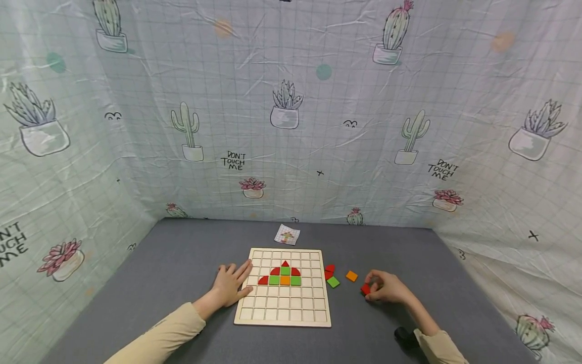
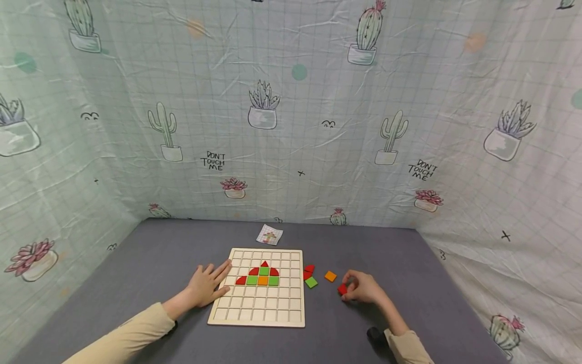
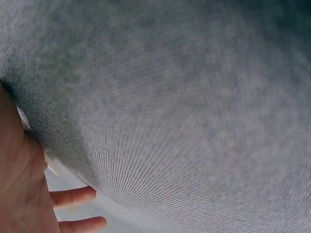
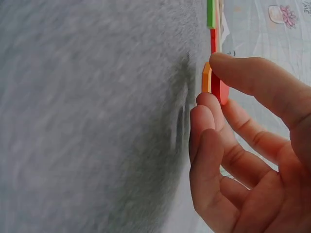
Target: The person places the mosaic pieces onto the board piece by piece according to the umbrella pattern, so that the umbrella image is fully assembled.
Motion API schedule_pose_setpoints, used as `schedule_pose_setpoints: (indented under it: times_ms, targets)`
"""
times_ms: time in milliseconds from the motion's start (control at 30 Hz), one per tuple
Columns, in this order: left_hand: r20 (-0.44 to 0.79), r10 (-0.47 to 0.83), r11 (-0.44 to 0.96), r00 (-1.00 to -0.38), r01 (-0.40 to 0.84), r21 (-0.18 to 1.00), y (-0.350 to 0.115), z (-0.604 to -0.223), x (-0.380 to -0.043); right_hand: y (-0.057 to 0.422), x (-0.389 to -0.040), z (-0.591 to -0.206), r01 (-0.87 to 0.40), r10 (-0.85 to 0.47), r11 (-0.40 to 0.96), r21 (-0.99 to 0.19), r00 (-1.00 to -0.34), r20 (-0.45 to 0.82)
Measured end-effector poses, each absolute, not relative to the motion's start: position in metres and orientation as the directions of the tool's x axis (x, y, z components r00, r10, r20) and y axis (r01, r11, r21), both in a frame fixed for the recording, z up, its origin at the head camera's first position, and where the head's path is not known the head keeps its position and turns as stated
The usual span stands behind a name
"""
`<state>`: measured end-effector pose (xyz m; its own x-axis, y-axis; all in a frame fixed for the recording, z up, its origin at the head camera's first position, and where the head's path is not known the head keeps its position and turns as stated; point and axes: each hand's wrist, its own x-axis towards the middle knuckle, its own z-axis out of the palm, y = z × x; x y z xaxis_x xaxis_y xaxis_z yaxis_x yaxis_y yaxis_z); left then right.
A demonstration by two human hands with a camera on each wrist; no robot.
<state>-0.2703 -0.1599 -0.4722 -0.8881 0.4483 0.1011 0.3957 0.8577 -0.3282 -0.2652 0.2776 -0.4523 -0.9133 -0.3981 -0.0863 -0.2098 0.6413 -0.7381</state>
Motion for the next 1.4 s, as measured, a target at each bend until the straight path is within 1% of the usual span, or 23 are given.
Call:
schedule_pose_setpoints:
  times_ms: [133, 433, 767, 1100, 1400]
  targets:
    - [0.104, 0.448, 0.858, -0.888, 0.394, -0.331, -0.16, -0.473, -0.271, 0.271, -0.268, -0.451, -0.205, -0.397, 0.633, -0.747, -0.914, -0.085]
    - [0.099, 0.447, 0.855, -0.889, 0.392, -0.34, -0.159, -0.474, -0.271, 0.256, -0.274, -0.451, -0.279, -0.46, 0.628, -0.726, -0.886, -0.056]
    - [0.098, 0.445, 0.845, -0.89, 0.382, -0.374, -0.158, -0.473, -0.272, 0.229, -0.283, -0.447, -0.306, -0.503, 0.596, -0.743, -0.863, -0.047]
    - [0.103, 0.438, 0.846, -0.893, 0.37, -0.384, -0.158, -0.472, -0.271, 0.199, -0.291, -0.448, -0.319, -0.504, 0.582, -0.748, -0.864, -0.023]
    - [0.117, 0.442, 0.847, -0.89, 0.37, -0.382, -0.158, -0.471, -0.269, 0.175, -0.295, -0.453, -0.354, -0.51, 0.603, -0.715, -0.86, -0.004]
